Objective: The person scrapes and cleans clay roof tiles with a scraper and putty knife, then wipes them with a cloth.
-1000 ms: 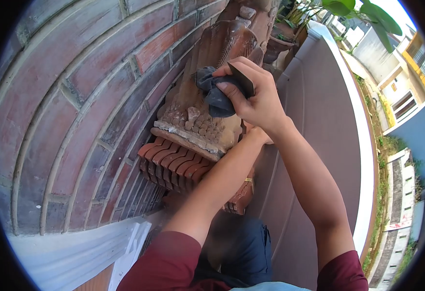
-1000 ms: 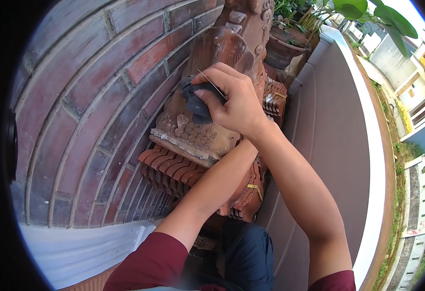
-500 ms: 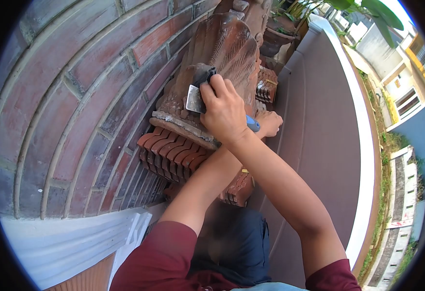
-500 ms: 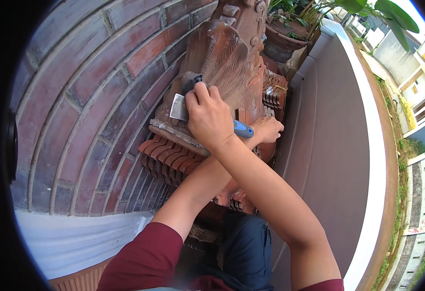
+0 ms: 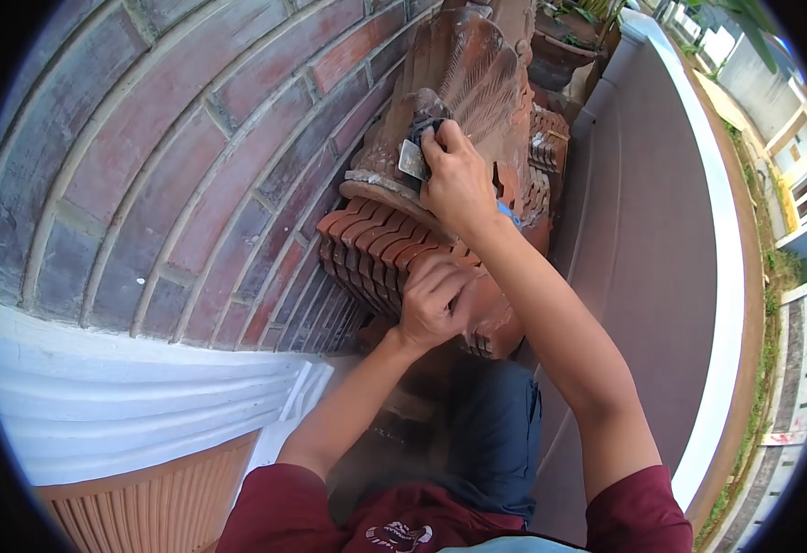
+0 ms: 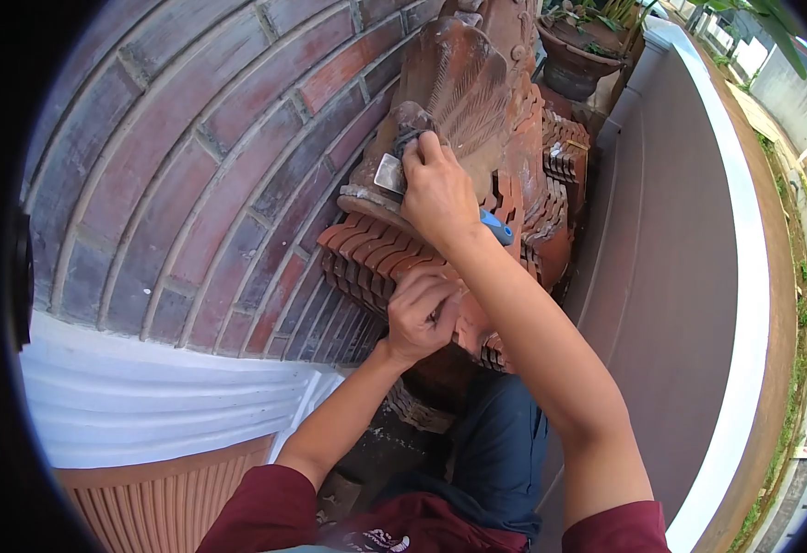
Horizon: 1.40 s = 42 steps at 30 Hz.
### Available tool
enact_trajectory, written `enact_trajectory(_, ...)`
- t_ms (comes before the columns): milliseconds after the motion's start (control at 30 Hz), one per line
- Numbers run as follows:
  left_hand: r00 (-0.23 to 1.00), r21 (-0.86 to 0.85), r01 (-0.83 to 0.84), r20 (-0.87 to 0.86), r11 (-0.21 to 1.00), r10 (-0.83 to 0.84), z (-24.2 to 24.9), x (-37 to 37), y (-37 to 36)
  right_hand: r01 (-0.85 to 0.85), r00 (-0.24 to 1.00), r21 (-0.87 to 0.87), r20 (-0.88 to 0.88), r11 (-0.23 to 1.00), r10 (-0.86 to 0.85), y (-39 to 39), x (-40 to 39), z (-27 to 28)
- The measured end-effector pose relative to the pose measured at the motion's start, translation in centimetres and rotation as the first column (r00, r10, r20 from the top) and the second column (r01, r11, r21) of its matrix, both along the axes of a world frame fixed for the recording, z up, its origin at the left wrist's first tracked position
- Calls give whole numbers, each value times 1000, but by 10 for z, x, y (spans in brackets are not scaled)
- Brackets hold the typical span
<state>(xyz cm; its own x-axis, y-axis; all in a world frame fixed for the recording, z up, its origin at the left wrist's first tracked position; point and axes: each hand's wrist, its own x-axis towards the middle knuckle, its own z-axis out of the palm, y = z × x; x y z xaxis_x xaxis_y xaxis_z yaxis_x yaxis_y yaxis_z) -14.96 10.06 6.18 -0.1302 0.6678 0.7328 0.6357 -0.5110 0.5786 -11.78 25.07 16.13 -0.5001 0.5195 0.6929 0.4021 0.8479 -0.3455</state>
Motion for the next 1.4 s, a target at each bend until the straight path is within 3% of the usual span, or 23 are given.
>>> enact_trajectory(67,935,106,-347,-34,932,352,27,-29,-5,-87,990,-79,100,993,94,-8,20,-3)
enact_trajectory(133,864,168,-495,-4,852,503,36,-61,9,-238,933,-179,232,955,276,1,42,11)
enact_trajectory(200,834,72,-548,125,833,537,29,-81,31,-247,924,-285,217,926,314,-8,57,30)
enact_trajectory(233,802,-55,-585,112,809,587,21,-84,39,-228,959,-240,111,943,260,-19,54,30)
enact_trajectory(300,801,-154,-547,189,823,568,5,-79,50,-180,980,-148,-110,973,164,-38,40,31)
enact_trajectory(400,821,-152,-527,165,836,547,-19,-75,55,-205,973,84,130,975,193,-41,-2,16)
enact_trajectory(500,839,-165,-510,119,844,530,-23,-76,57,-96,907,186,420,978,10,-42,-58,10)
enact_trajectory(633,786,-204,-609,-25,767,617,-29,-71,59,-116,848,161,530,980,14,-44,-63,16)
enact_trajectory(733,750,-137,-655,-1,743,661,-22,-68,56,-152,864,142,499,978,62,-49,-26,25)
enact_trajectory(800,746,-123,-653,61,747,663,-20,-66,58,-102,881,34,468,994,74,-55,-6,30)
enact_trajectory(967,748,-154,-648,56,746,661,-21,-66,58,-5,987,15,160,1000,2,-43,-18,45)
enact_trajectory(1067,760,-88,-638,92,765,644,-25,-67,60,-66,938,245,346,967,-24,-38,-54,12)
enact_trajectory(1133,763,-275,-637,-95,720,639,-23,-69,61,-23,879,275,464,961,-111,-59,-65,4)
enact_trajectory(1267,739,-208,-670,-93,713,667,-19,-67,57,-99,890,-118,434,988,141,-72,-36,28)
enact_trajectory(1333,680,0,-733,-23,680,733,-39,-72,71,-171,941,-398,204,901,268,-81,-13,26)
enact_trajectory(1367,691,64,-722,122,689,713,-32,-67,71,-232,947,-521,72,822,313,-89,-2,23)
enact_trajectory(1400,736,-3,-671,114,741,667,-29,-68,61,-213,972,-625,-55,751,230,-99,8,12)
